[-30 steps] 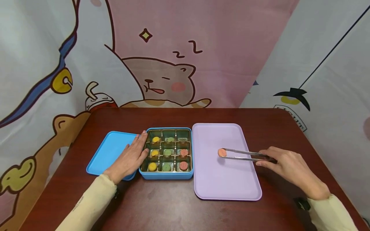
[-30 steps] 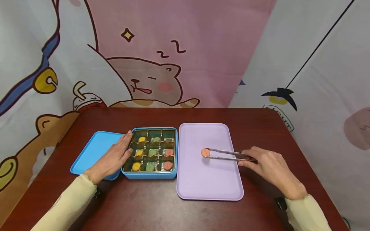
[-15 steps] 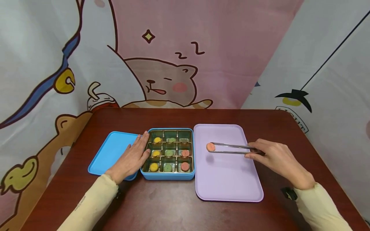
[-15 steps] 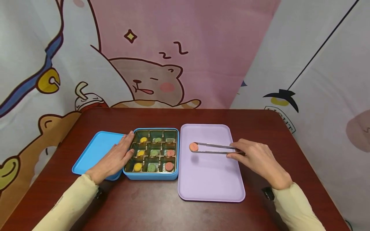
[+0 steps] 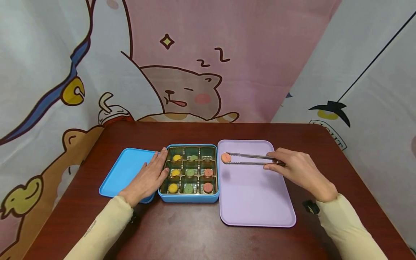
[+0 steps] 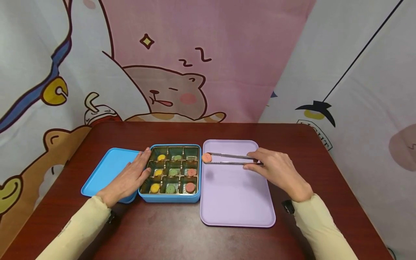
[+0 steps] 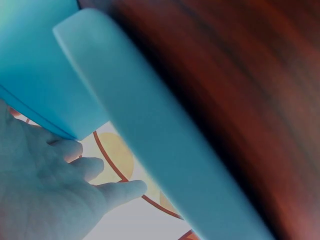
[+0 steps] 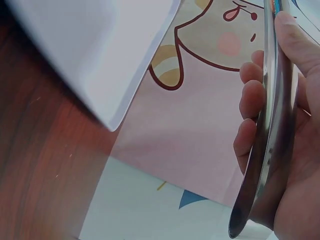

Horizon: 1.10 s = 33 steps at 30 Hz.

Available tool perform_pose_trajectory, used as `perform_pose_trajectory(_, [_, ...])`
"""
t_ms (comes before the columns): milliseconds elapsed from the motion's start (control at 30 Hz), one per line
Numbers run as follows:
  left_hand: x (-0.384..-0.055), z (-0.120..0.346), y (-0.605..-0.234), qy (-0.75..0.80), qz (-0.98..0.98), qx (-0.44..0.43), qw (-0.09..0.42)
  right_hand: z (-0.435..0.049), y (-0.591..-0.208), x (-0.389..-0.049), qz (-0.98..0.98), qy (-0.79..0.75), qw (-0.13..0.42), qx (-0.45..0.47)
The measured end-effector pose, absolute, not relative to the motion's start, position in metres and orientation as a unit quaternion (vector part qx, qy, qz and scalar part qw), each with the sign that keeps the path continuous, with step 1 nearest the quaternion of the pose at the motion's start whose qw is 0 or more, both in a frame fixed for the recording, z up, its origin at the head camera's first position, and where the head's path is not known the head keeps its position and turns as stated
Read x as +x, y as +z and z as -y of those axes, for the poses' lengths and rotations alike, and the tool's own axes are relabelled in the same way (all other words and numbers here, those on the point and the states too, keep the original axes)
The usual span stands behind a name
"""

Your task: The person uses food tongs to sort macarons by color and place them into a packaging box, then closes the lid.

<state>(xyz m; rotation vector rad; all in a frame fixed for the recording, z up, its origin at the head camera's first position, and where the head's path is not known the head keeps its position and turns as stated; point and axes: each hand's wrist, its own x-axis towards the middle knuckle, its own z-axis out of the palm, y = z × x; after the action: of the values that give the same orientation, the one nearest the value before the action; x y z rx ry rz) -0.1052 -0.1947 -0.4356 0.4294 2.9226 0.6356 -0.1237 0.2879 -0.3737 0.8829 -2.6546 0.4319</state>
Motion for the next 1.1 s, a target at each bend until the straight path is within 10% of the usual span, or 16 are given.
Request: perform_pose_trajectory(1100, [-0.105, 0.193, -0.434, 0.204, -0.967, 0.142, 0.060, -0.233, -0.382, -0.165, 0.931, 0.107, 0.125, 0.325])
